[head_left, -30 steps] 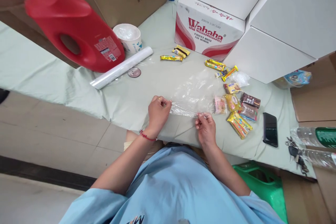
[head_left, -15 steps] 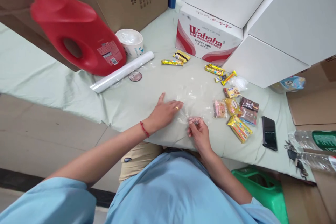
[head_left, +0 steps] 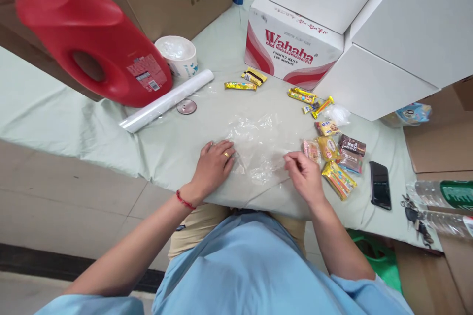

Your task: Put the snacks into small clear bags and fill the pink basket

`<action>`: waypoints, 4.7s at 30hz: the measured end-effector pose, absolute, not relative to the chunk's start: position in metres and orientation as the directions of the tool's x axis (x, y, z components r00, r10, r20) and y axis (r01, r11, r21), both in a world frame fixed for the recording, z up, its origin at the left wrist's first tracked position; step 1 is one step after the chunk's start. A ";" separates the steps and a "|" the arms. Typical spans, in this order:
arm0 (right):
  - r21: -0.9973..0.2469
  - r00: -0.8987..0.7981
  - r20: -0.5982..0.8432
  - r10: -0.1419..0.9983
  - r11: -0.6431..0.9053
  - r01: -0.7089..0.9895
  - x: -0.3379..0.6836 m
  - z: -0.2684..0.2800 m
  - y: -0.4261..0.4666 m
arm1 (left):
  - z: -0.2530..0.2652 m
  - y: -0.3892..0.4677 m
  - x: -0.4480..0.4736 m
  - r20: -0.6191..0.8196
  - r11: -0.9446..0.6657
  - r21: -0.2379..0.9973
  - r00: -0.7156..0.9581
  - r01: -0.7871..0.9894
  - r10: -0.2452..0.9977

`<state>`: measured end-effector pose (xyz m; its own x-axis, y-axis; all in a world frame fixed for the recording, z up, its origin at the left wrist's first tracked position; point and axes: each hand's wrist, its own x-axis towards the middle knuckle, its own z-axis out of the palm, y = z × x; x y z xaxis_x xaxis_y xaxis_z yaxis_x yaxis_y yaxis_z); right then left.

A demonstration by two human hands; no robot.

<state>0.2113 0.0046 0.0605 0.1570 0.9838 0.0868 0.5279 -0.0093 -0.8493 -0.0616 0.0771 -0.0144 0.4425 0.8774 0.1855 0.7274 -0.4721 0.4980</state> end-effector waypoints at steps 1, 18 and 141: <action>-0.817 0.078 0.143 0.987 0.074 0.572 0.200 0.057 0.013 | -0.016 0.074 -0.061 0.189 -0.481 0.497 0.451 0.722 0.872; -0.429 -0.448 0.135 0.884 0.459 0.777 0.110 -0.023 0.010 | 0.039 0.073 -0.035 0.344 -0.418 0.383 0.293 0.824 0.892; 0.016 0.589 0.055 0.806 -0.591 0.807 0.354 0.050 0.200 | -0.020 0.118 -0.027 0.196 -0.426 0.375 0.378 0.824 0.905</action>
